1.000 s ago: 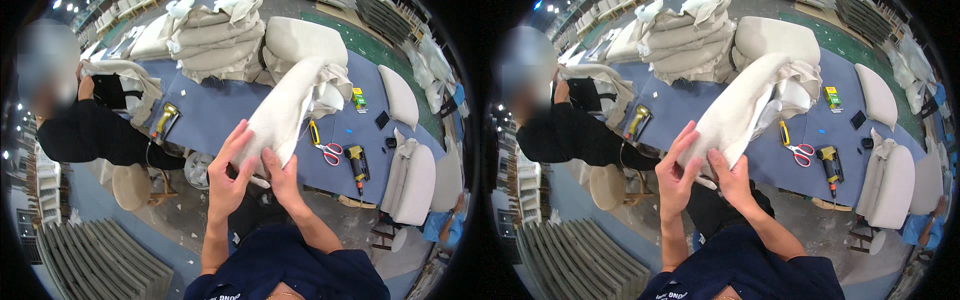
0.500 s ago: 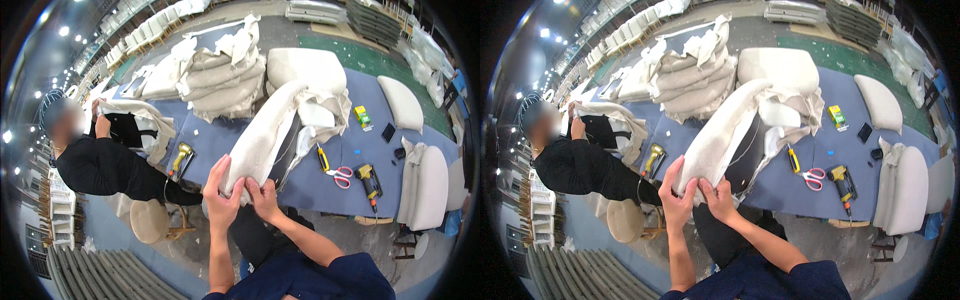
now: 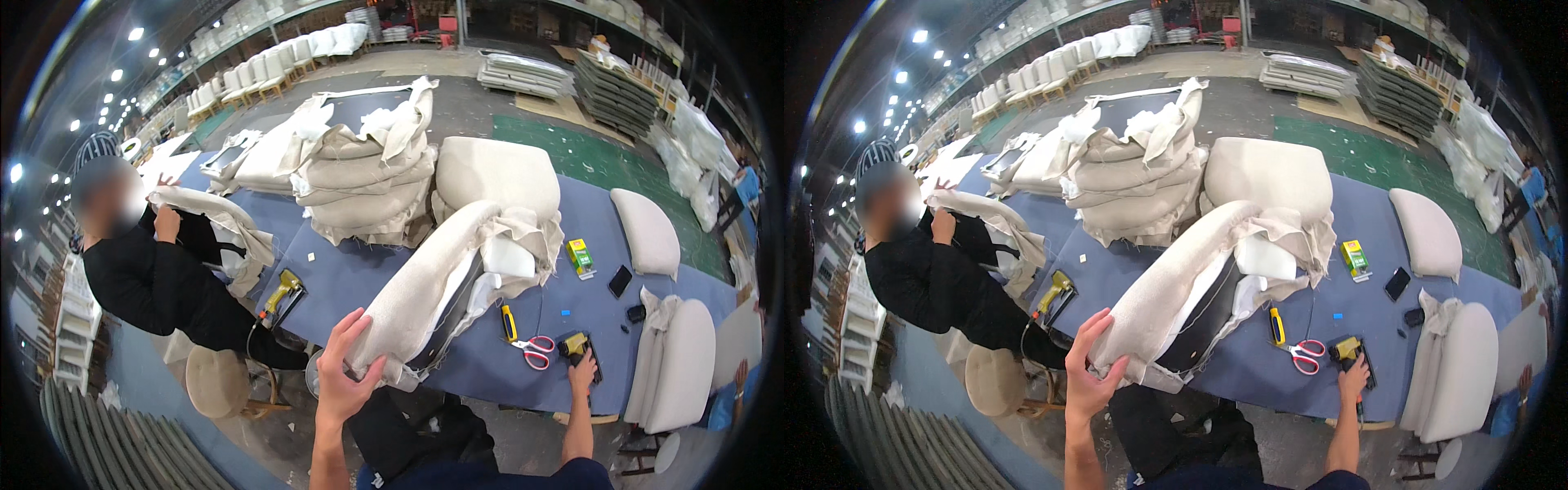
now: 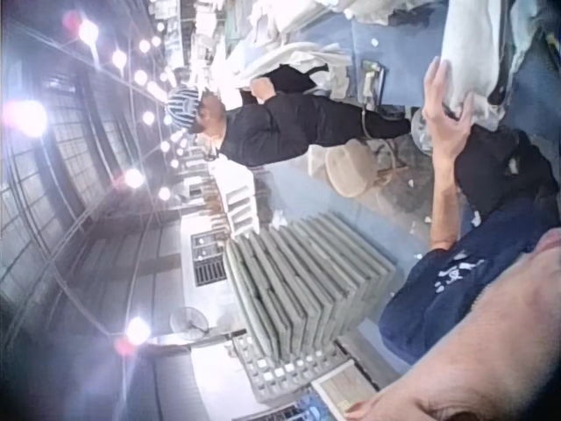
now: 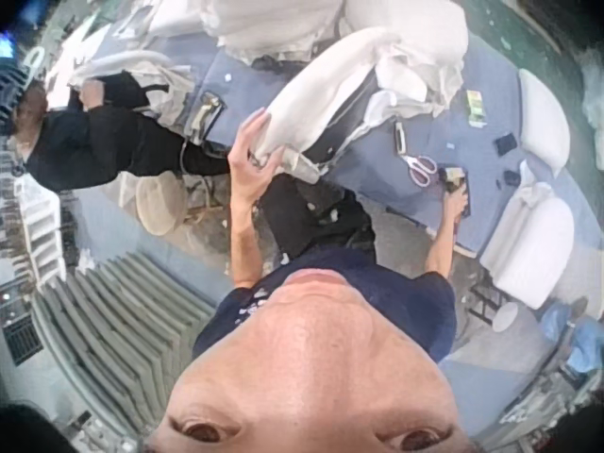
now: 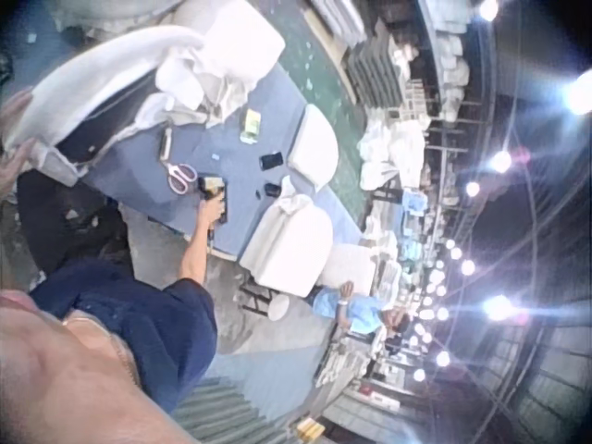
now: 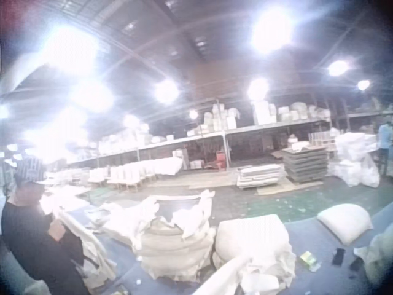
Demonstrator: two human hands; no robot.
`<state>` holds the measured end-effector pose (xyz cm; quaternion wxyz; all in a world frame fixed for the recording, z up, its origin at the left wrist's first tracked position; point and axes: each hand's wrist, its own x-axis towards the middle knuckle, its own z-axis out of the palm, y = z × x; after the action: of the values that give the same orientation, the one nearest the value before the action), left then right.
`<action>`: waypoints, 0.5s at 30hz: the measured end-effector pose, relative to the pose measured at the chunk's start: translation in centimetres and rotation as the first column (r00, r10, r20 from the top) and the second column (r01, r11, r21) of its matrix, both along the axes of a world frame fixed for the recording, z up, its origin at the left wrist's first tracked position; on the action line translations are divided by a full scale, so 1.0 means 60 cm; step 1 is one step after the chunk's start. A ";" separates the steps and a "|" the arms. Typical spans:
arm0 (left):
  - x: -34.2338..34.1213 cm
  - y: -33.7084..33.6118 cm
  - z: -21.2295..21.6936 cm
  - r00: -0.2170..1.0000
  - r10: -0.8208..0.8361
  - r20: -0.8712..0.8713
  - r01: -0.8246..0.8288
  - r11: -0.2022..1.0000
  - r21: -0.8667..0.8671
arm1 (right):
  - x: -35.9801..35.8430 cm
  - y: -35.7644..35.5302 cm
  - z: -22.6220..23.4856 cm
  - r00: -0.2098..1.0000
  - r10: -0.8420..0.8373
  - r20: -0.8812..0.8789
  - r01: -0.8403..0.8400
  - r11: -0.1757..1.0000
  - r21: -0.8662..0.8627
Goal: The person uses a staple gun to attach white fabric to a curved furniture component, likely a chair armrest. They repeatedly pull the fabric taut, staple it, and trim excess material with scissors. The person also uses a screwdriver to adjust the fabric tension during the process.
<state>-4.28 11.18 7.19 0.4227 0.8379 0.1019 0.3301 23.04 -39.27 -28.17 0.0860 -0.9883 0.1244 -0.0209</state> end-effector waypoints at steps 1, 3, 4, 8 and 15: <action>-0.016 -0.004 0.003 0.999 0.032 -0.027 -0.033 0.999 -0.009 | 0.000 0.022 0.001 0.996 0.082 -0.040 -0.083 0.996 -0.027; -0.026 -0.007 0.010 0.996 0.070 -0.050 -0.070 0.998 0.008 | -0.003 0.041 0.008 0.968 0.226 -0.109 -0.236 0.968 -0.089; -0.023 -0.008 0.012 0.996 0.076 -0.047 -0.076 0.997 0.007 | 0.001 0.033 0.005 0.966 0.245 -0.087 -0.250 0.967 -0.056; -0.017 -0.011 0.010 0.997 0.057 -0.046 -0.056 0.998 0.019 | 0.052 -0.009 0.019 0.912 0.347 -0.218 -0.337 0.938 0.081; -0.027 -0.026 0.022 0.994 0.011 -0.108 -0.023 0.993 -0.112 | 0.048 -0.033 0.121 0.915 0.383 0.128 -0.330 0.525 0.784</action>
<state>-5.90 9.63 8.50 0.4604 0.8282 0.1501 0.2821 25.95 -41.24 -20.93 0.5126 -0.8506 -0.0816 0.0840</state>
